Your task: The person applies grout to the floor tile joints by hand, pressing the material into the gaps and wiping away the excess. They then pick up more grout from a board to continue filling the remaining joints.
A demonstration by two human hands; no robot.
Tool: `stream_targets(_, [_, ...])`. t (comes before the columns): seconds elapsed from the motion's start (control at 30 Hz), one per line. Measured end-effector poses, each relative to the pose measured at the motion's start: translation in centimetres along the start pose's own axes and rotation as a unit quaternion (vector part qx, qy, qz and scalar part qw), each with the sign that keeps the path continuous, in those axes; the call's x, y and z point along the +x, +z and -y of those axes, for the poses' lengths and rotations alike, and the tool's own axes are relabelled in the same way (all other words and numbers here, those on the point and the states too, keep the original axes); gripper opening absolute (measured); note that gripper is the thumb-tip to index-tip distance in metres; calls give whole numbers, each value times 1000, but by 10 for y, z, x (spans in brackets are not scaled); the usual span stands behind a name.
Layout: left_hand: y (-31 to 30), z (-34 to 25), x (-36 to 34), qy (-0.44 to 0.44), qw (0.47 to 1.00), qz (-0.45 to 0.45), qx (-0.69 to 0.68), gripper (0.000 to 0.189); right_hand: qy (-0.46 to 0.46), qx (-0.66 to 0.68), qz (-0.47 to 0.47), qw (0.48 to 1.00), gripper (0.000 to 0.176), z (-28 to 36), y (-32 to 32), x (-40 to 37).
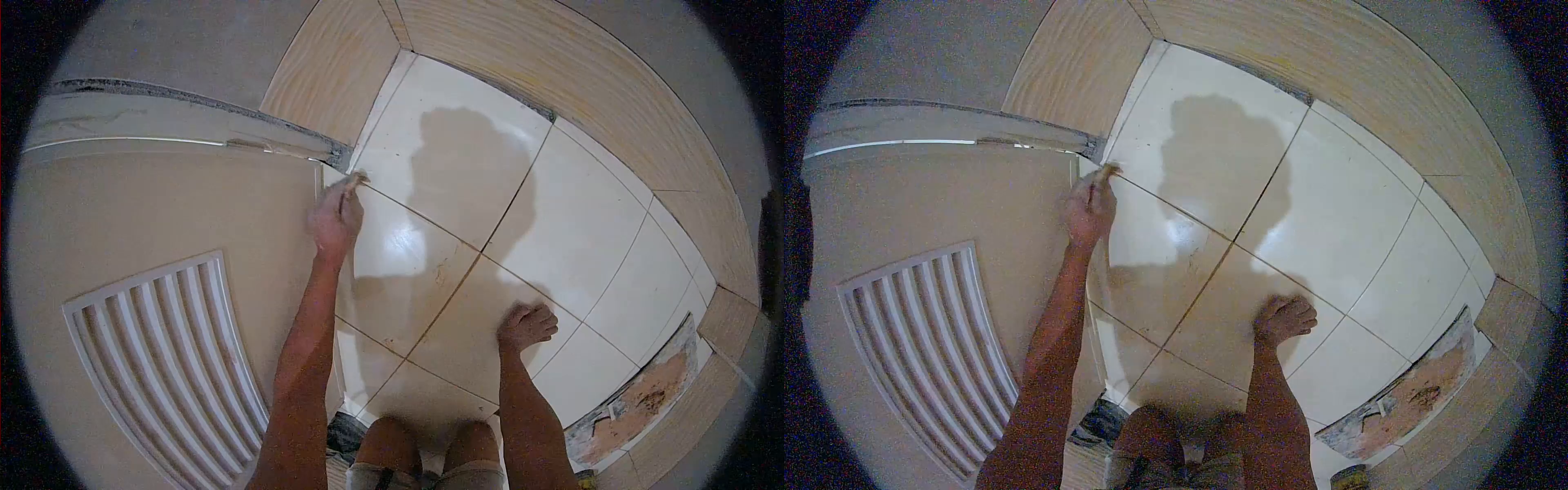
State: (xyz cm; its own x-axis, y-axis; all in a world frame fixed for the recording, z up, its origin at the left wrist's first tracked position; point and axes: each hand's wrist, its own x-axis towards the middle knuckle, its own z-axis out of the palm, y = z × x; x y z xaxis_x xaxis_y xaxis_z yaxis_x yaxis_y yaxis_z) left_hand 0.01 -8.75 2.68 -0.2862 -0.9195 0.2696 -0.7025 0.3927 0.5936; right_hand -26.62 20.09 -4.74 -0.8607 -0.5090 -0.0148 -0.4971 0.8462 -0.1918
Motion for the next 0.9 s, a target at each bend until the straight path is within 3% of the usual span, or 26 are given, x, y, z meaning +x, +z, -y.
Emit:
stream_targets(0.07, [2,19,2,23,988,-93,125,27,8,-8,7,1000,38,-2,2,2])
stream_targets(0.2, [22,18,3,32,993,-65,94,26,4,-9,-2,1000,37,-7,9,1])
stream_targets(0.3, [35,29,-18,54,985,-70,145,26,-12,17,-28,999,37,-2,2,1])
stream_targets(0.37, [29,32,-24,59,995,-9,84,27,1,-11,8,1000,37,-3,1,1])
stream_targets(0.47, [16,31,-16,30,999,-13,17,27,13,-16,-4,1000,37,-4,8,1])
stream_targets(0.57, [16,28,0,36,990,-20,136,27,-18,-10,-44,999,37,-7,11,0])
stream_targets(0.67, [27,36,-12,54,985,-33,157,26,-16,5,-14,1000,34,-4,3,2])
stream_targets(0.9, [-8,13,13,72,994,42,77,24,-56,-41,-49,996,34,-8,8,-2])
